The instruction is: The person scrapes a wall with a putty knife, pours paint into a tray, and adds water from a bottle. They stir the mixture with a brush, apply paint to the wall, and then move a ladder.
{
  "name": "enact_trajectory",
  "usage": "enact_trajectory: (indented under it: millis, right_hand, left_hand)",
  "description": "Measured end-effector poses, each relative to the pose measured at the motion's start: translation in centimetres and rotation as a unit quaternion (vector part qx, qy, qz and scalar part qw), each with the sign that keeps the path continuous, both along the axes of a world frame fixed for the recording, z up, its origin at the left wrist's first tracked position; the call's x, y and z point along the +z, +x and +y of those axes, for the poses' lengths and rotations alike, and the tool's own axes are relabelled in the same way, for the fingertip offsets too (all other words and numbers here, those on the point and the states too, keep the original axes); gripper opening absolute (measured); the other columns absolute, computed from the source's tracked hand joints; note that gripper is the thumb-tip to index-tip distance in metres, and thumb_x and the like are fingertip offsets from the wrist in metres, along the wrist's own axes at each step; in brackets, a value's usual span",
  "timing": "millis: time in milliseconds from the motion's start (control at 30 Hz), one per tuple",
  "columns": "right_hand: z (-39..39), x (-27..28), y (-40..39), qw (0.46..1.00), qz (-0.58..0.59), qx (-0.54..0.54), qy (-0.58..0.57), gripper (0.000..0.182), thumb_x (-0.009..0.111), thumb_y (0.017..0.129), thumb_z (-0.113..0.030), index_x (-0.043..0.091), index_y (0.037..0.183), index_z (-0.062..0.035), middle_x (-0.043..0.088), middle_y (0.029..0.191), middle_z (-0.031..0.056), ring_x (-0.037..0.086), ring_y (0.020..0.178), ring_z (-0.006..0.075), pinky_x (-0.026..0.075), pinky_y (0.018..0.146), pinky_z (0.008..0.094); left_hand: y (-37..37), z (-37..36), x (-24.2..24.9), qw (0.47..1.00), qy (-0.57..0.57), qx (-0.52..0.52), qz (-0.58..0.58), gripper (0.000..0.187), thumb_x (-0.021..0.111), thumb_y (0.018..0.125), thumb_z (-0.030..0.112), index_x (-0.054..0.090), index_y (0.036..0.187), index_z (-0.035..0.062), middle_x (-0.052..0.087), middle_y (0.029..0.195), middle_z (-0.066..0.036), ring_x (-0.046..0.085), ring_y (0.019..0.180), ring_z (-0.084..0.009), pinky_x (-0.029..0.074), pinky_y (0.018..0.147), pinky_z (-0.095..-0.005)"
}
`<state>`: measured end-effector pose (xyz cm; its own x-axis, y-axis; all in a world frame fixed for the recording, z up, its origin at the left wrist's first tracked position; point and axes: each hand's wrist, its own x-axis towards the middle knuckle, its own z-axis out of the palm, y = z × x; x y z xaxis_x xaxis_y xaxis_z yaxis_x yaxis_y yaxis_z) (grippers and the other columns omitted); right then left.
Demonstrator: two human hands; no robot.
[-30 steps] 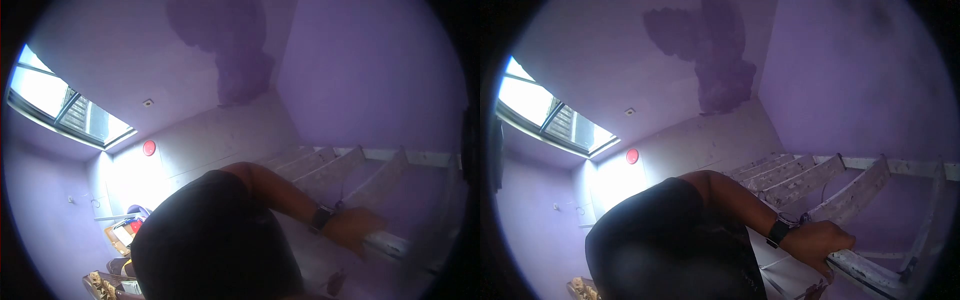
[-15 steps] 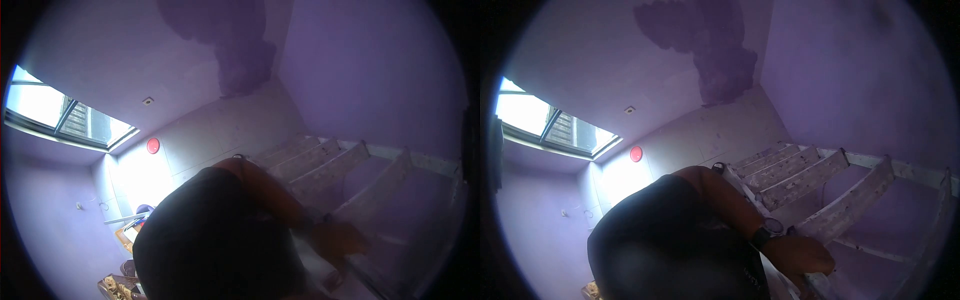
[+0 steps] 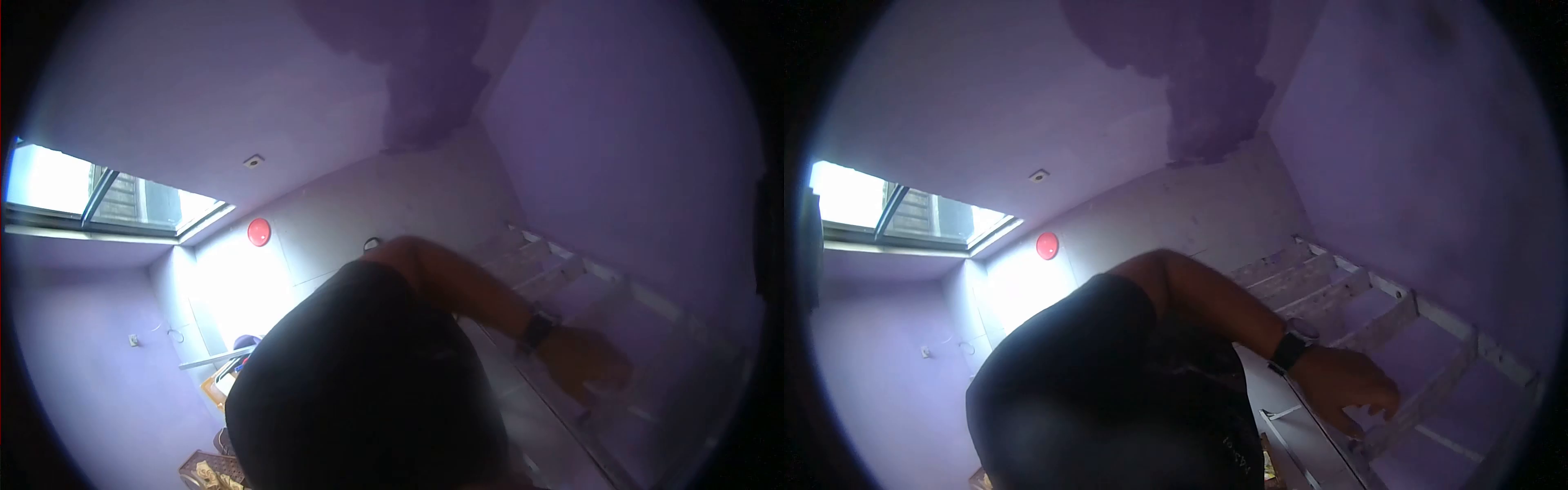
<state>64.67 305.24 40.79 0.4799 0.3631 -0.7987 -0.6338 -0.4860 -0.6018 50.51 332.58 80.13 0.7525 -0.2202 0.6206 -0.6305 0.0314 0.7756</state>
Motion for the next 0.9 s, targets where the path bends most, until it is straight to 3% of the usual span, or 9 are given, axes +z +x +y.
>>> enact_trajectory:
  millis: [67,100,167,200,267,533,767,867,900]
  right_hand:
    - [3.7,0.6,-1.5,0.999,0.005,0.034,-0.025,0.035,0.053,0.086,-0.048,0.053,0.097,-0.0151,0.050,0.066,0.0006,0.047,0.049,0.0150,0.039,0.044,0.0307]
    - [5.0,0.8,-1.9,0.998,0.005,0.051,-0.040,0.035,0.053,0.086,-0.048,0.053,0.097,-0.0152,0.050,0.066,0.0007,0.047,0.049,0.0152,0.040,0.044,0.0308]
    - [7.3,1.7,-2.3,0.994,0.001,0.085,-0.071,0.034,0.053,0.086,-0.048,0.053,0.097,-0.0152,0.050,0.067,0.0009,0.047,0.050,0.0154,0.040,0.044,0.0311]
    - [8.1,1.9,-2.5,0.991,-0.002,0.100,-0.086,0.034,0.053,0.086,-0.048,0.053,0.097,-0.0152,0.050,0.067,0.0010,0.047,0.050,0.0156,0.040,0.044,0.0312]
    - [9.9,2.8,-1.5,0.984,-0.008,0.137,-0.114,0.034,0.053,0.086,-0.048,0.053,0.097,-0.0153,0.051,0.068,0.0011,0.048,0.050,0.0158,0.040,0.045,0.0315]
    - [23.2,0.4,0.9,0.950,-0.025,0.271,-0.153,0.033,0.054,0.087,-0.047,0.053,0.098,-0.0155,0.052,0.070,0.0018,0.049,0.052,0.0168,0.041,0.046,0.0326]
    - [45.9,-6.3,-6.8,0.916,0.009,0.393,-0.076,0.033,0.054,0.087,-0.046,0.053,0.099,-0.0158,0.053,0.071,0.0024,0.050,0.053,0.0177,0.042,0.047,0.0335]
    - [45.7,-7.4,-5.0,0.907,0.020,0.409,-0.099,0.032,0.054,0.087,-0.045,0.053,0.100,-0.0159,0.053,0.072,0.0026,0.051,0.054,0.0181,0.043,0.048,0.0339]
    - [45.6,-7.5,-3.5,0.903,0.019,0.416,-0.110,0.032,0.054,0.087,-0.045,0.053,0.100,-0.0159,0.054,0.072,0.0027,0.051,0.054,0.0182,0.043,0.048,0.0341]
  left_hand:
    - [-0.1,3.4,0.4,0.979,0.081,0.110,-0.152,0.041,0.063,0.078,0.038,0.052,0.104,0.0083,0.057,0.094,-0.008,0.059,0.082,-0.0275,0.046,0.067,-0.0397]
    - [0.0,5.4,1.1,0.979,0.070,0.124,-0.149,0.041,0.063,0.078,0.038,0.052,0.104,0.0083,0.057,0.094,-0.008,0.059,0.082,-0.0275,0.046,0.067,-0.0397]
    - [0.6,9.6,3.9,0.935,0.232,0.118,-0.241,0.039,0.061,0.079,0.039,0.053,0.103,0.0090,0.060,0.092,-0.010,0.061,0.082,-0.0294,0.048,0.065,-0.0419]
    - [1.3,10.6,6.0,0.936,0.223,0.132,-0.240,0.039,0.061,0.079,0.039,0.053,0.103,0.0090,0.060,0.092,-0.010,0.061,0.082,-0.0294,0.048,0.065,-0.0419]
    - [2.7,13.2,9.5,0.832,0.462,0.125,-0.280,0.039,0.059,0.079,0.038,0.055,0.105,0.0098,0.063,0.093,-0.011,0.062,0.086,-0.0302,0.050,0.067,-0.0423]
    - [-3.2,22.2,8.2,0.866,0.462,0.165,-0.098,0.039,0.058,0.080,0.039,0.058,0.105,0.0100,0.064,0.095,-0.010,0.062,0.088,-0.0302,0.050,0.071,-0.0425]
    - [-6.1,31.0,5.4,0.836,0.508,0.155,0.138,0.039,0.057,0.080,0.040,0.060,0.105,0.0102,0.064,0.098,-0.010,0.062,0.089,-0.0303,0.050,0.074,-0.0428]
    - [-4.8,31.1,4.0,0.847,0.473,0.130,0.206,0.039,0.057,0.081,0.040,0.062,0.105,0.0102,0.065,0.099,-0.010,0.062,0.090,-0.0304,0.050,0.076,-0.0429]
    - [-4.9,32.6,0.1,0.860,0.423,0.212,0.194,0.037,0.057,0.081,0.039,0.062,0.103,0.0096,0.064,0.100,-0.011,0.061,0.093,-0.0303,0.049,0.080,-0.0423]
